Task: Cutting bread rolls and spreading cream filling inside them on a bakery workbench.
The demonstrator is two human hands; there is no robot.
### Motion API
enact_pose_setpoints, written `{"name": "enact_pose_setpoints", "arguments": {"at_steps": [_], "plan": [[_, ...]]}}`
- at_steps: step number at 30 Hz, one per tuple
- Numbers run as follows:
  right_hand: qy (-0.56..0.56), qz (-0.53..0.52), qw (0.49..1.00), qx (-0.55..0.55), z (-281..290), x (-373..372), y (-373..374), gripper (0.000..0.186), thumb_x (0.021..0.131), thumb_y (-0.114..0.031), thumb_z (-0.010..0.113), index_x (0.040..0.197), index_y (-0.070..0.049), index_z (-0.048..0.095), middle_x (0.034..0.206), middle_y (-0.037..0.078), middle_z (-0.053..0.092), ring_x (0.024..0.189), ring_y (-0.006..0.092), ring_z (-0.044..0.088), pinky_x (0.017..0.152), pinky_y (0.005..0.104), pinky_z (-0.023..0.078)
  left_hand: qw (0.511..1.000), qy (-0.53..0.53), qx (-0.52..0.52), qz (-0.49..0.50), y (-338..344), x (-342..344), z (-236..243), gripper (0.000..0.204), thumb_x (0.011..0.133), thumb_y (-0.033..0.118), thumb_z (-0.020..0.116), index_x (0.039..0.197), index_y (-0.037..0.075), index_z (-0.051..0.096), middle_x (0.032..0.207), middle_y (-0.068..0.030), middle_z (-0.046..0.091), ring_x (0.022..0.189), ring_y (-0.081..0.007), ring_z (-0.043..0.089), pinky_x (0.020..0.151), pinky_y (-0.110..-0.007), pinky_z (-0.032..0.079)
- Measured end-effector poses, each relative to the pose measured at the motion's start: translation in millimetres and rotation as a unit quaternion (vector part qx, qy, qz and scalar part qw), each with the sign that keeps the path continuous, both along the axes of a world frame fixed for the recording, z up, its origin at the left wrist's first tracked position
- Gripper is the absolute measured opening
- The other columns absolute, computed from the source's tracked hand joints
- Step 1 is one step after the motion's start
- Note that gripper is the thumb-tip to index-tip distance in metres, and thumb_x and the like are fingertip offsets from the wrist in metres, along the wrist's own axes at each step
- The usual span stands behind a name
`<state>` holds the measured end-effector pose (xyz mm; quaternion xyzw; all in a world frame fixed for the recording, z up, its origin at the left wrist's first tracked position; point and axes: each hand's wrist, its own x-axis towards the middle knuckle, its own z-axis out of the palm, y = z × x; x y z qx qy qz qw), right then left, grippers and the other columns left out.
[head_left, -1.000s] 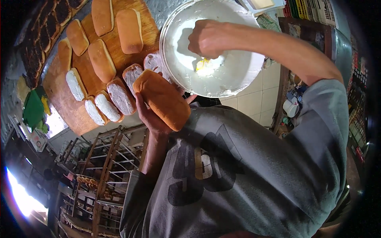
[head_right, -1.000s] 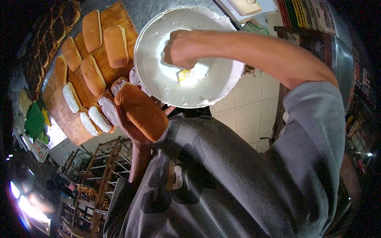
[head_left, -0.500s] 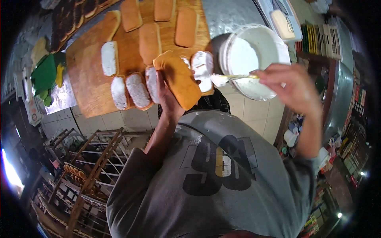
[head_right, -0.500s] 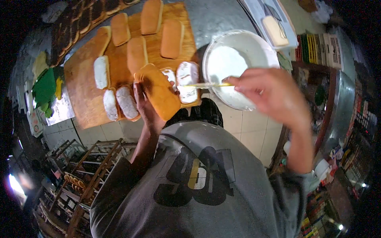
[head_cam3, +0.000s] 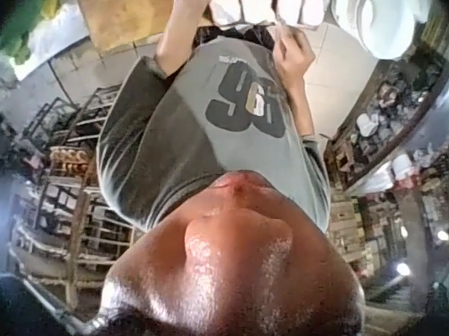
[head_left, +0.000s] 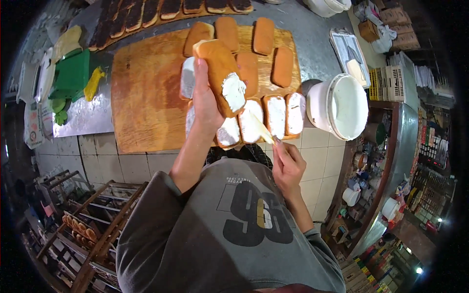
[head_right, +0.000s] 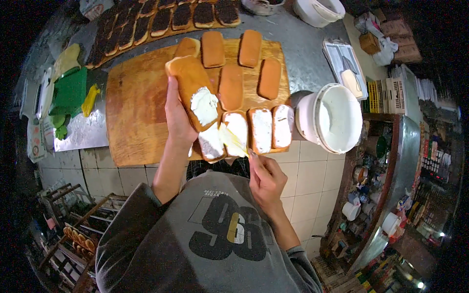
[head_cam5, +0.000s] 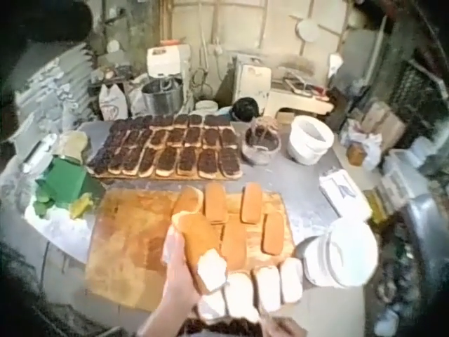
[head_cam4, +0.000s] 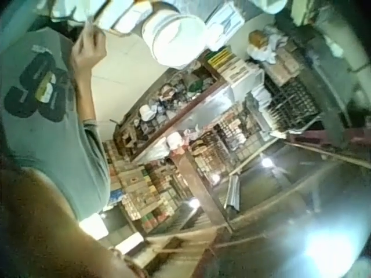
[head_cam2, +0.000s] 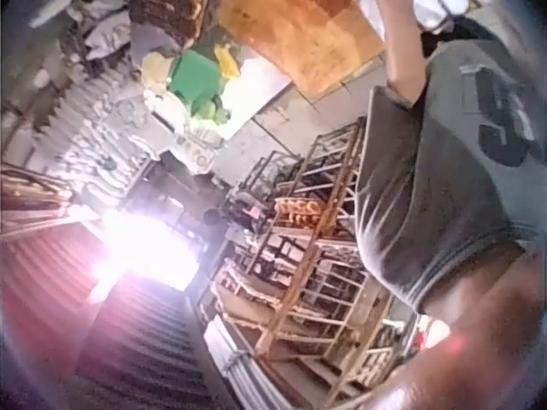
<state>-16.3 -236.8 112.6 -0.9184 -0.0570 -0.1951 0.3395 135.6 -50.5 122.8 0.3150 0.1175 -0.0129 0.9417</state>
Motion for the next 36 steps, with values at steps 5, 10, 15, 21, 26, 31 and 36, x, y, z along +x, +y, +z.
{"name": "enact_pose_setpoints", "arguments": {"at_steps": [5,10,15,21,26,31,36], "plan": [[0.008,0.105,0.992,0.065,-7.6,16.7,36.6,0.016,0.077,0.003,0.075,0.092,0.006,0.071,0.062,0.012,0.061,0.050,0.0203,0.057,0.046,0.0314,0.042,0.970,0.128,-0.066,-0.197,47.7,-38.7,-4.8,0.042,0.103,0.038,0.044,0.135,0.011,0.045,0.120,-0.0097,0.061,0.097,-0.0211,0.068,0.077,-0.036,0.060],[0.052,0.000,0.993,0.103,-43.7,55.4,49.9,0.016,0.085,-0.004,0.071,0.098,0.005,0.070,0.066,0.013,0.060,0.053,0.0161,0.054,0.050,0.0300,0.041,0.936,0.159,-0.058,-0.308,84.8,-76.6,-32.2,0.052,0.103,0.044,0.039,0.134,0.003,0.049,0.115,-0.0153,0.066,0.094,-0.0259,0.070,0.077,-0.043,0.061],[0.191,0.163,0.944,0.215,-26.2,49.6,48.7,0.022,0.090,-0.004,0.067,0.108,0.008,0.069,0.082,0.007,0.072,0.070,0.0050,0.058,0.064,0.0215,0.047,0.922,0.177,-0.120,-0.322,107.1,-85.8,-31.4,0.055,0.101,0.047,0.041,0.133,0.003,0.048,0.108,-0.0168,0.067,0.081,-0.0277,0.071,0.065,-0.044,0.062],[0.248,0.065,0.942,0.216,-19.2,52.0,42.5,0.021,0.089,-0.005,0.068,0.106,0.007,0.070,0.082,0.007,0.072,0.073,0.0038,0.058,0.063,0.0209,0.047,0.925,0.178,-0.116,-0.315,115.2,-87.3,-35.8,0.053,0.102,0.046,0.041,0.133,0.003,0.048,0.105,-0.0168,0.068,0.079,-0.0267,0.071,0.063,-0.040,0.062],[0.217,0.067,0.956,0.188,-15.2,56.6,56.2,0.022,0.088,-0.008,0.071,0.107,0.004,0.071,0.087,0.010,0.074,0.073,0.0067,0.062,0.064,0.0213,0.049,0.919,0.157,-0.120,-0.340,110.1,-90.7,-42.0,0.052,0.102,0.045,0.041,0.133,0.003,0.048,0.106,-0.0160,0.068,0.079,-0.0264,0.071,0.063,-0.041,0.063],[0.038,0.058,0.984,0.164,-17.3,60.9,51.1,0.017,0.085,0.000,0.070,0.101,0.001,0.073,0.075,0.009,0.066,0.062,0.0112,0.058,0.055,0.0240,0.044,0.926,0.152,-0.112,-0.328,100.2,-91.1,-42.1,0.050,0.103,0.043,0.040,0.132,0.004,0.048,0.109,-0.0156,0.067,0.081,-0.0261,0.071,0.063,-0.041,0.062],[-0.044,0.136,0.990,-0.009,-36.8,29.3,51.9,0.008,0.077,-0.003,0.073,0.083,-0.007,0.074,0.082,0.007,0.064,0.066,0.0212,0.058,0.058,0.0337,0.046,0.935,0.169,-0.181,-0.254,78.7,-77.8,-42.9,0.056,0.104,0.044,0.032,0.143,0.004,0.039,0.134,-0.0234,0.053,0.116,-0.0372,0.059,0.091,-0.057,0.054]]}}
